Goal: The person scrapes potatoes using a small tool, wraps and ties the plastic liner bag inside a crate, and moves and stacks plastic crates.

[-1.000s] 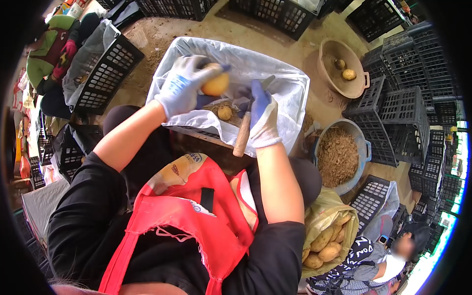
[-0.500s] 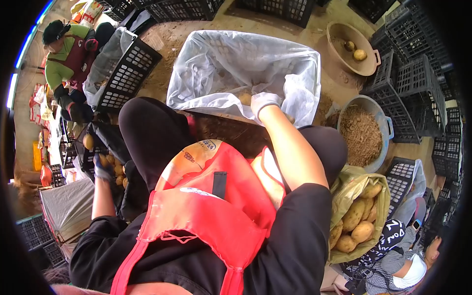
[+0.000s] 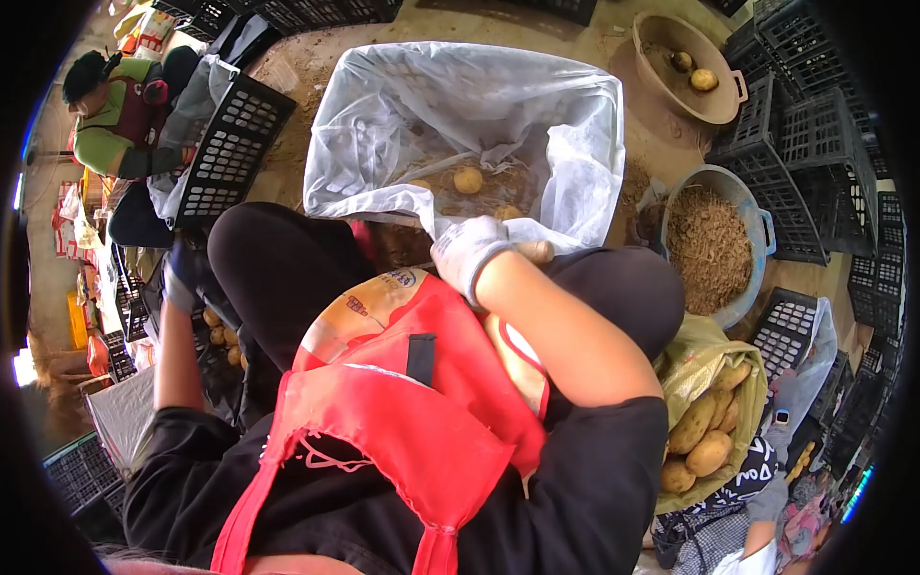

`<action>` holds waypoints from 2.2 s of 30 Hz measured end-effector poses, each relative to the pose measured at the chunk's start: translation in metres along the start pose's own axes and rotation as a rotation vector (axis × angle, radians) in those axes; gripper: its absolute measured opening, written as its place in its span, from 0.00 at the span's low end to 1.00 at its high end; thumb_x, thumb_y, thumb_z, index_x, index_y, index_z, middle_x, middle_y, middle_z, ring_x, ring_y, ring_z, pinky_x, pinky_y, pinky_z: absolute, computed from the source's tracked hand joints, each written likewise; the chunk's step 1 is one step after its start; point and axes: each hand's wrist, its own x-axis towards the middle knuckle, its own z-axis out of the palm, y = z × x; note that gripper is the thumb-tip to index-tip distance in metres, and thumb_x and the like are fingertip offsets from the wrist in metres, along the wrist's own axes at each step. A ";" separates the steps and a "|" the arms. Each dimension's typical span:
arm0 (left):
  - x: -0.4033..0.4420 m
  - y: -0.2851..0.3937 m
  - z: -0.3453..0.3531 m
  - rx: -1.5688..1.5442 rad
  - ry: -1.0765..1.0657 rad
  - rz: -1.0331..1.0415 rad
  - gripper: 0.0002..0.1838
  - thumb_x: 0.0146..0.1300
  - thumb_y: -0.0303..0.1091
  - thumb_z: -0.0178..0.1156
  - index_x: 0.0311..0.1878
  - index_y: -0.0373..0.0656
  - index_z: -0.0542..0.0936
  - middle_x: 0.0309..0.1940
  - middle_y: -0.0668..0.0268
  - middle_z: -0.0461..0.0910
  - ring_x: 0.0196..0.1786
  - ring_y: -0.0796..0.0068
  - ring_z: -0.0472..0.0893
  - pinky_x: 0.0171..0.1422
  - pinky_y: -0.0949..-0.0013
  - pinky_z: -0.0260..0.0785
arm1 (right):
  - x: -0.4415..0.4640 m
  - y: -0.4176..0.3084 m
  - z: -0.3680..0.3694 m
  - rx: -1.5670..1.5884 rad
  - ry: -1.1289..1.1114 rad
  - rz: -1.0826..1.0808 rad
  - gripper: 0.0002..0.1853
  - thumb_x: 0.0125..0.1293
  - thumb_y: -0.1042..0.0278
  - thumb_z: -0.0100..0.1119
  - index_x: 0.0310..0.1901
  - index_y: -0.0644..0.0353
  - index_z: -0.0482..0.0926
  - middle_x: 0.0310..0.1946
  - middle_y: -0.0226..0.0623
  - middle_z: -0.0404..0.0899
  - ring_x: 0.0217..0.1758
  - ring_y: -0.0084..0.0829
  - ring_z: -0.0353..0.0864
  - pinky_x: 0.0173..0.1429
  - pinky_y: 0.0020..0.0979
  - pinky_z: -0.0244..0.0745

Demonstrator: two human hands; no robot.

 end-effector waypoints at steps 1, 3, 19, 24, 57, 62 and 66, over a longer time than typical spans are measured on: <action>0.042 0.037 -0.002 -0.096 0.041 0.027 0.18 0.64 0.29 0.55 0.58 0.41 0.74 0.44 0.62 0.80 0.39 0.67 0.81 0.40 0.67 0.73 | -0.005 -0.001 -0.005 0.028 -0.039 -0.040 0.15 0.67 0.67 0.49 0.47 0.54 0.85 0.49 0.38 0.85 0.52 0.38 0.85 0.51 0.41 0.80; 0.123 0.119 0.009 -0.756 -0.025 -0.294 0.19 0.69 0.38 0.55 0.61 0.44 0.73 0.44 0.67 0.79 0.37 0.78 0.77 0.39 0.73 0.70 | -0.007 0.003 -0.007 0.053 -0.049 -0.122 0.14 0.66 0.68 0.49 0.47 0.55 0.85 0.47 0.40 0.85 0.52 0.38 0.84 0.52 0.42 0.79; 0.190 0.314 0.452 0.312 -0.998 0.540 0.37 0.62 0.42 0.59 0.74 0.52 0.60 0.72 0.43 0.57 0.72 0.46 0.62 0.72 0.53 0.60 | -0.062 0.126 -0.063 2.061 1.246 0.310 0.13 0.72 0.68 0.53 0.51 0.68 0.76 0.39 0.40 0.84 0.27 0.20 0.79 0.29 0.20 0.73; 0.180 0.340 0.426 0.401 -0.832 0.453 0.36 0.60 0.42 0.60 0.73 0.50 0.62 0.69 0.47 0.63 0.69 0.50 0.68 0.68 0.51 0.65 | -0.045 0.127 -0.045 1.899 1.223 0.215 0.11 0.72 0.72 0.52 0.51 0.68 0.75 0.37 0.36 0.82 0.27 0.19 0.77 0.32 0.20 0.72; 0.163 0.429 0.146 -1.465 -0.774 -0.009 0.41 0.61 0.30 0.61 0.76 0.47 0.55 0.57 0.65 0.74 0.47 0.77 0.78 0.49 0.75 0.72 | 0.003 0.079 -0.043 1.979 1.087 0.284 0.18 0.69 0.53 0.58 0.36 0.63 0.78 0.23 0.32 0.76 0.23 0.22 0.74 0.28 0.24 0.69; 0.170 0.425 0.144 -1.433 -0.839 -0.037 0.40 0.61 0.27 0.63 0.75 0.46 0.58 0.54 0.66 0.76 0.45 0.80 0.77 0.50 0.76 0.71 | 0.004 0.080 -0.045 1.863 1.034 0.262 0.17 0.68 0.55 0.60 0.42 0.64 0.78 0.26 0.30 0.76 0.23 0.21 0.73 0.29 0.23 0.68; 0.168 0.422 0.153 -1.473 -0.845 -0.027 0.39 0.63 0.26 0.62 0.76 0.45 0.57 0.55 0.66 0.75 0.44 0.81 0.77 0.50 0.75 0.72 | 0.010 0.079 -0.041 1.487 1.138 0.269 0.16 0.65 0.59 0.65 0.40 0.66 0.78 0.28 0.32 0.78 0.30 0.17 0.74 0.34 0.22 0.71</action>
